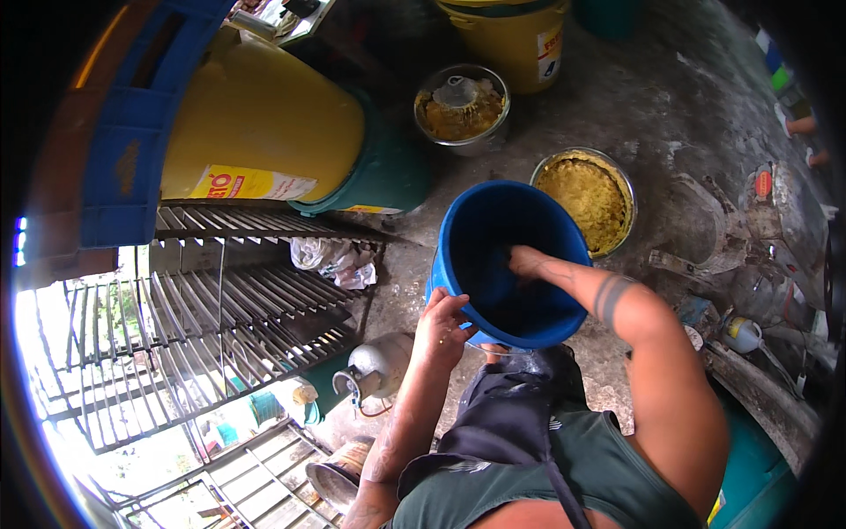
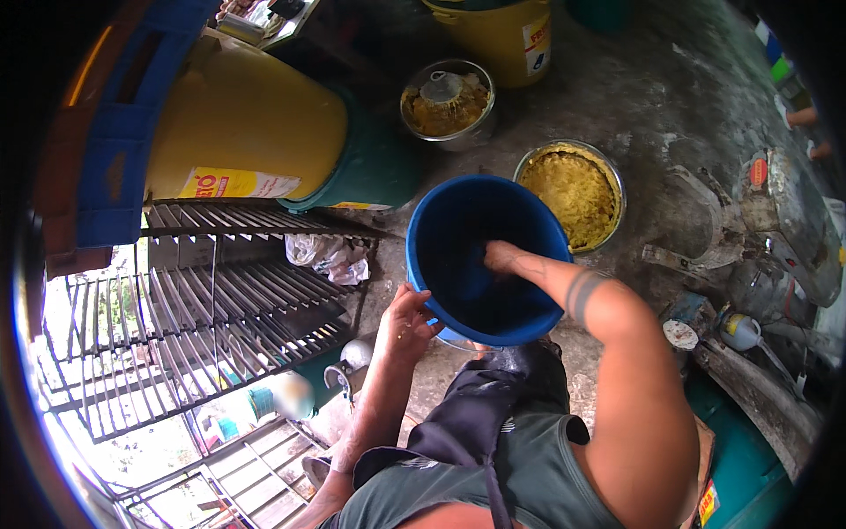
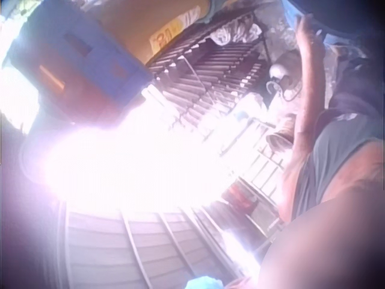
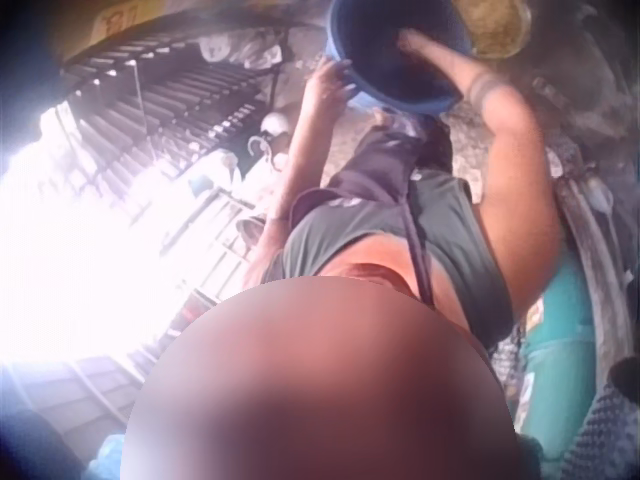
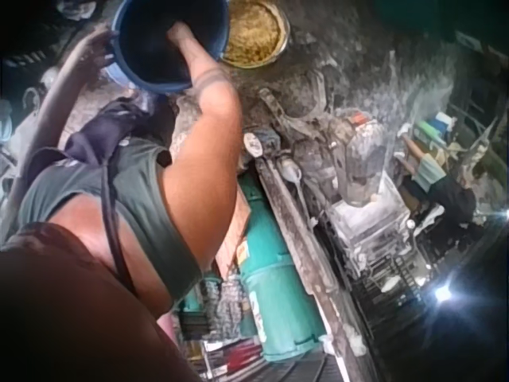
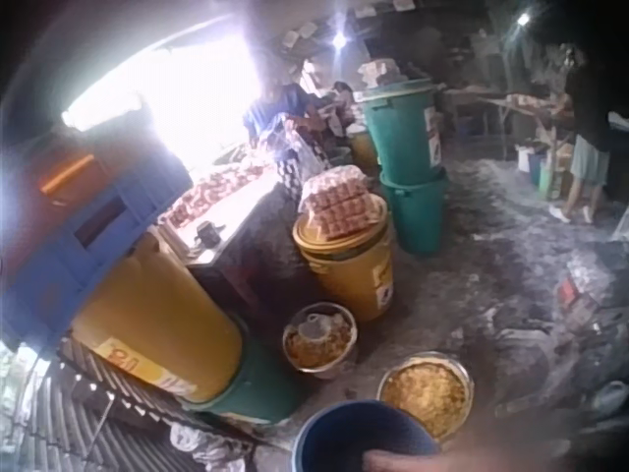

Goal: The person prepares dough by scooping ingredients from a mixer into a bowl, rinsing the bowl with water from a bucket, and then returning the mixture to the mixer.

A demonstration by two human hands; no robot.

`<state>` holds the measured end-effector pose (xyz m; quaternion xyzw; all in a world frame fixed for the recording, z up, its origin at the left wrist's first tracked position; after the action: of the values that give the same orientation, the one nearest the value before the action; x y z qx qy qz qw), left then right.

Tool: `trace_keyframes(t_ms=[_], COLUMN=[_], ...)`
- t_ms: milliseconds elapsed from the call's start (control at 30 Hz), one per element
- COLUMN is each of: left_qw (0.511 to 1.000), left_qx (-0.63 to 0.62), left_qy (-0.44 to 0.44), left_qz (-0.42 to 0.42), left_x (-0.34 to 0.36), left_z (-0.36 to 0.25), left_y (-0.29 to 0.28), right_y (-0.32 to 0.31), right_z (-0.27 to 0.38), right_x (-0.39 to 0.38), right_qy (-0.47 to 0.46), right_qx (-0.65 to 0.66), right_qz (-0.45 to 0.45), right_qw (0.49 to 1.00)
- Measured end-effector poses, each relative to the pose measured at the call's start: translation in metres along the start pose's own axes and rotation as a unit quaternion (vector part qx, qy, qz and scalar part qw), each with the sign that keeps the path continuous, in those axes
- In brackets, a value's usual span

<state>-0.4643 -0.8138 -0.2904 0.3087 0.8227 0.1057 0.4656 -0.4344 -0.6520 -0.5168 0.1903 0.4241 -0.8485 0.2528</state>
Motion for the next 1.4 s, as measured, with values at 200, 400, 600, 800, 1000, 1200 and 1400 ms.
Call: trace_keyframes(t_ms=[200,400,600,800,1000,1200,1400], left_qw=[0.998,0.996,0.994,0.993,0.996,0.996,0.999], left_qx=[0.037,0.064,0.092,0.095,0.088,0.038,-0.023], left_qy=[0.039,0.022,0.003,-0.021,0.001,-0.012,-0.043], left_qz=[0.032,0.055,0.056,0.068,0.014,0.076,-0.008], left_x=[-0.02,-0.014,-0.018,-0.024,-0.014,0.008,0.041], left_z=[-0.024,-0.015,-0.011,0.001,-0.002,-0.016,0.013], left_y=[0.02,0.036,0.036,0.038,0.027,0.027,-0.04], right_y=[0.046,0.015,-0.012,-0.004,-0.038,-0.115,-0.124], right_z=[0.027,-0.001,0.003,-0.005,-0.015,0.013,0.013], right_x=[0.056,0.025,0.004,-0.008,-0.031,-0.133,-0.202], right_qy=[-0.08,-0.052,-0.065,-0.073,-0.034,-0.031,-0.029], right_qx=[-0.154,-0.138,-0.162,-0.178,-0.05,-0.148,-0.155], right_qz=[0.118,0.01,-0.104,-0.135,-0.117,-0.306,-0.367], right_qw=[0.978,0.989,0.979,0.972,0.991,0.94,0.917])
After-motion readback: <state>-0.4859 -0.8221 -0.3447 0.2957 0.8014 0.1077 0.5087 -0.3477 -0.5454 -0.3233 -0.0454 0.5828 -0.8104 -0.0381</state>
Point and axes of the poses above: each hand's wrist, its own x-axis towards the middle knuckle, its own y-axis out of the palm, z = x × y, the point moved 7 cm from there along x, towards the middle knuckle, and after that the axes turned 11 degrees about z, right-handed, at the moved point
